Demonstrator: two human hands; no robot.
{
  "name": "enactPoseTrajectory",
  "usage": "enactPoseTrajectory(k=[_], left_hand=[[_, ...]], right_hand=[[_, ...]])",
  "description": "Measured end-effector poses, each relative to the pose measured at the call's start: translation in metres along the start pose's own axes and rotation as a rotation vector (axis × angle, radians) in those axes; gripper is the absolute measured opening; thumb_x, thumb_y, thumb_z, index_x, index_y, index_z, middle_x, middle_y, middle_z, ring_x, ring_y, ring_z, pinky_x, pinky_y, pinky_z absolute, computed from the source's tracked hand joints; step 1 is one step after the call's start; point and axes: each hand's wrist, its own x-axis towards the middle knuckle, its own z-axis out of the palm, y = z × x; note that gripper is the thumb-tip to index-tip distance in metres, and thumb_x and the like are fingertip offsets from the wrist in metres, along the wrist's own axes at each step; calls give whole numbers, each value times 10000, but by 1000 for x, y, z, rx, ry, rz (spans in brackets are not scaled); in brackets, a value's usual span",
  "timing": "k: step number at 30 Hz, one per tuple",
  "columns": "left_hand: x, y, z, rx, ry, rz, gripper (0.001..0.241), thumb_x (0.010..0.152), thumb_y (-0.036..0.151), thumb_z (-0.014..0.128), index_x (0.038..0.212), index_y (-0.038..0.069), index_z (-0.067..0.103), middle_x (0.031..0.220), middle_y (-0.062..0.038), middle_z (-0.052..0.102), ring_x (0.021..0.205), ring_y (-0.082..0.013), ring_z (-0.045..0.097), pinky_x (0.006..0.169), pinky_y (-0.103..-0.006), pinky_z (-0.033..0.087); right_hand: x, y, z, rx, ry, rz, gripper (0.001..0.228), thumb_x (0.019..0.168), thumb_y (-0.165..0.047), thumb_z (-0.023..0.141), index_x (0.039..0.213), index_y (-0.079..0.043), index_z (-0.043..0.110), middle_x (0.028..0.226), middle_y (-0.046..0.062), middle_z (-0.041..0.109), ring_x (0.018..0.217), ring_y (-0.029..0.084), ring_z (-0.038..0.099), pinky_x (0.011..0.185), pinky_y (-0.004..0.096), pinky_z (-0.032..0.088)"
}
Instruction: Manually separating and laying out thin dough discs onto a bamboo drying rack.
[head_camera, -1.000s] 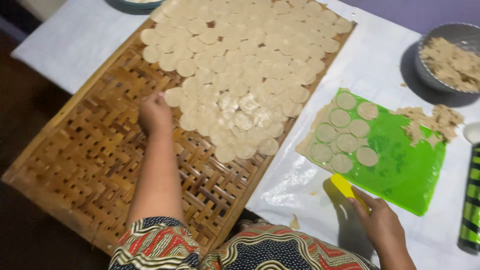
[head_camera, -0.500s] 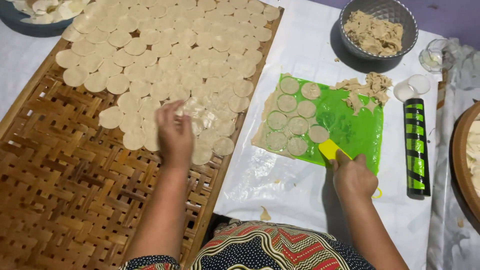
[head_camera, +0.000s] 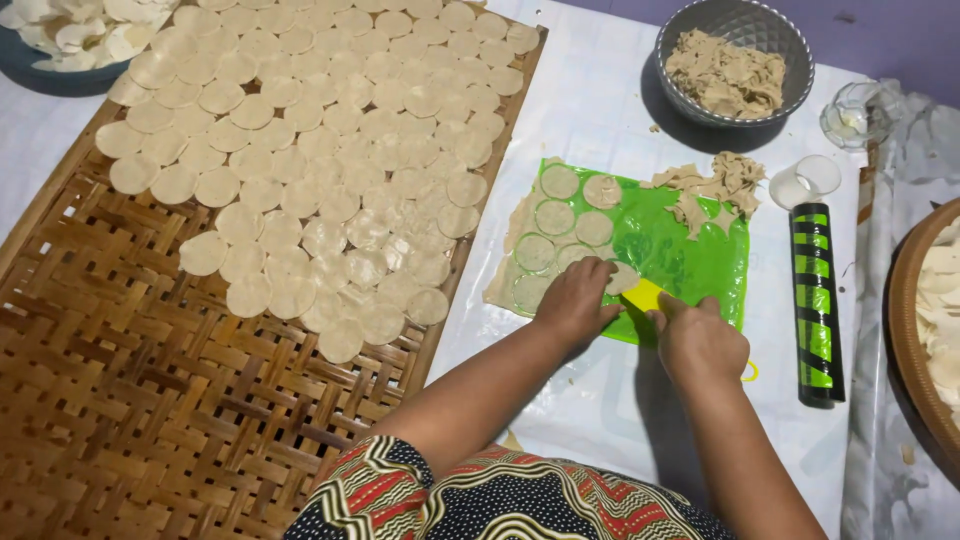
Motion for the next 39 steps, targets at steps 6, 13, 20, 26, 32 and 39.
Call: enactPoseTrajectory(k=[6, 13, 20, 26, 32, 39], left_hand=[[27, -2, 28, -48, 71, -158, 152, 922, 264, 706, 988, 134, 664, 1034, -61, 580, 1032, -323, 635, 878, -443, 557], [35, -24, 16, -446, 149, -599, 192, 903, 450, 745, 1011, 292, 732, 933, 39, 738, 971, -203, 732, 844, -384, 593], [-25, -48, -80, -937, 504, -691, 196, 921, 115, 718, 1090, 16, 716, 886, -63, 729, 652, -132, 661, 606, -223, 548], [-128, -90, -176, -649, 755, -761, 221, 938, 160, 682, 1132, 63, 725, 924, -52, 746, 726, -126, 694, 657, -244, 563], [-221, -90, -282, -183, 907, -992, 196, 987, 228, 619, 1147, 212, 731, 917, 53, 773, 746, -80, 705, 620, -255, 511], [-256, -142, -323, -286, 1050, -941, 201, 955, 90, 661, 1146, 58, 715, 1008, -104, 765, 720, -150, 738, 672, -234, 645]], right_hand=[[-1, 12, -16, 115, -45, 17, 392, 1024, -478, 569, 1372, -350, 697, 1133, 191, 652, 1044, 482, 738, 916, 601, 560], [-2, 38, -9, 289, -110, 96, 431, 998, -563, 585, 1388, -405, 679, 1155, 180, 689, 1128, 458, 701, 938, 569, 564], [-18, 16, 2, 374, -119, 168, 434, 986, -481, 610, 1388, -340, 692, 1125, 160, 712, 966, 360, 709, 802, 469, 548], [-26, 19, 26, 384, -126, 100, 444, 992, -451, 629, 1404, -303, 700, 1151, 217, 743, 982, 411, 720, 824, 499, 560], [-22, 25, 57, 471, -90, -18, 442, 983, -312, 707, 1401, -170, 723, 1113, 274, 774, 950, 402, 732, 844, 473, 563], [-25, 12, 59, 376, -83, -14, 446, 975, -354, 737, 1400, -220, 735, 1023, 267, 807, 832, 371, 765, 767, 449, 589]])
